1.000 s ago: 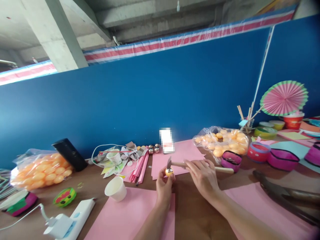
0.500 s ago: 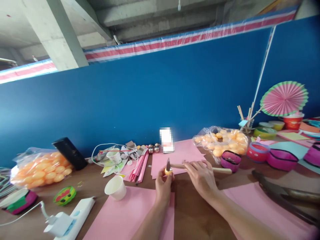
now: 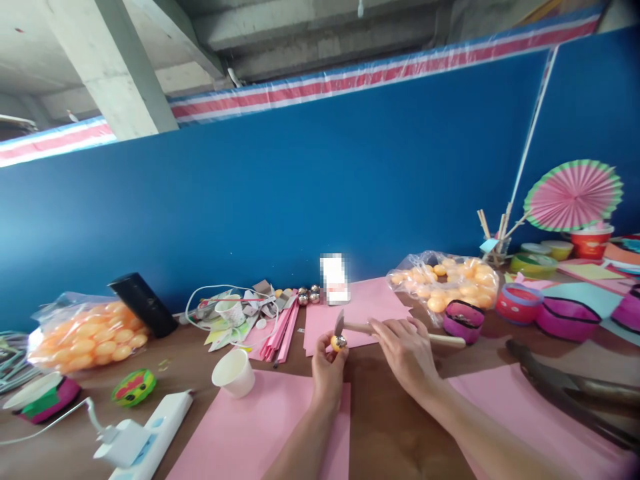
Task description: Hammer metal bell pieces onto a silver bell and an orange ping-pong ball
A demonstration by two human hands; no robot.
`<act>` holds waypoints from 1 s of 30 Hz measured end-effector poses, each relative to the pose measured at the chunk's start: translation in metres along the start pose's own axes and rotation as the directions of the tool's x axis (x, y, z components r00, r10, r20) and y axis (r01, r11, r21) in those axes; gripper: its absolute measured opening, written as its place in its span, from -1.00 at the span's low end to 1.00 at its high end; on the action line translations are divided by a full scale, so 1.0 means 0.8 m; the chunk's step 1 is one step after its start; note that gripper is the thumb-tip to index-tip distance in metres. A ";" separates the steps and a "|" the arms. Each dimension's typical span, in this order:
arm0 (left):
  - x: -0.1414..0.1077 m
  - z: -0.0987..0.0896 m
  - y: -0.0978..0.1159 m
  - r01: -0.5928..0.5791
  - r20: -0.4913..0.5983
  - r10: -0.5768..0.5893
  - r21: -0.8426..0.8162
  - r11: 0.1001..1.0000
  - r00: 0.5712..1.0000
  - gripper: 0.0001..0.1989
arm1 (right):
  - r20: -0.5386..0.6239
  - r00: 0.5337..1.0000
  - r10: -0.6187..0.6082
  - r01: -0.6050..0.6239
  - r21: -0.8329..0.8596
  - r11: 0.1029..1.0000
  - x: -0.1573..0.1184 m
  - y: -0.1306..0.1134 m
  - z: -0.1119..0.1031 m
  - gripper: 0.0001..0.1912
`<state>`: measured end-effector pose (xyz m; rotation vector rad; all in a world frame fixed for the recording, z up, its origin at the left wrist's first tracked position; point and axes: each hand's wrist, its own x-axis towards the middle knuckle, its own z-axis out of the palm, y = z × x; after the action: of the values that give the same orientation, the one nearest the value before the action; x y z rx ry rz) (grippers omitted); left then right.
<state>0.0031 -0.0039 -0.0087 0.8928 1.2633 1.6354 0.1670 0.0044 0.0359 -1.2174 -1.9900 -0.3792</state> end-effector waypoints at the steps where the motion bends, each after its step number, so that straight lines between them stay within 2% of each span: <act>1: 0.000 0.000 -0.001 -0.005 0.005 0.005 0.004 1.000 1.000 -0.57 | 0.016 1.000 -0.007 0.007 0.000 1.000 0.000 0.000 0.000 -0.68; 7: 0.003 0.000 -0.007 -0.017 -0.018 0.016 -0.050 0.999 1.000 -0.53 | 0.032 0.997 0.068 -0.068 0.010 0.998 -0.001 0.005 0.003 -0.70; 10: 0.004 0.002 -0.008 0.009 0.002 -0.009 -0.133 0.991 1.000 -0.51 | 0.055 0.998 0.040 -0.040 0.007 0.999 -0.001 0.006 0.004 -0.70; 15: 0.004 0.005 -0.003 0.080 -0.007 -0.084 -0.249 0.965 0.996 -0.54 | -0.005 0.999 0.046 -0.046 0.009 0.999 0.000 0.004 0.003 -0.72; 21: 0.002 0.006 0.000 0.084 -0.011 -0.089 -0.236 0.968 0.996 -0.57 | -0.007 1.000 0.010 -0.010 -0.006 1.000 0.000 0.002 0.001 -0.68; 30: 0.005 0.003 -0.009 0.021 0.013 -0.019 -0.203 0.979 1.000 -0.56 | 0.007 1.000 0.020 -0.020 -0.003 1.000 0.000 0.004 0.002 -0.68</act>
<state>0.0053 0.0016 -0.0152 0.7596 1.0716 1.7063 0.1691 0.0070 0.0341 -1.2414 -1.9827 -0.3680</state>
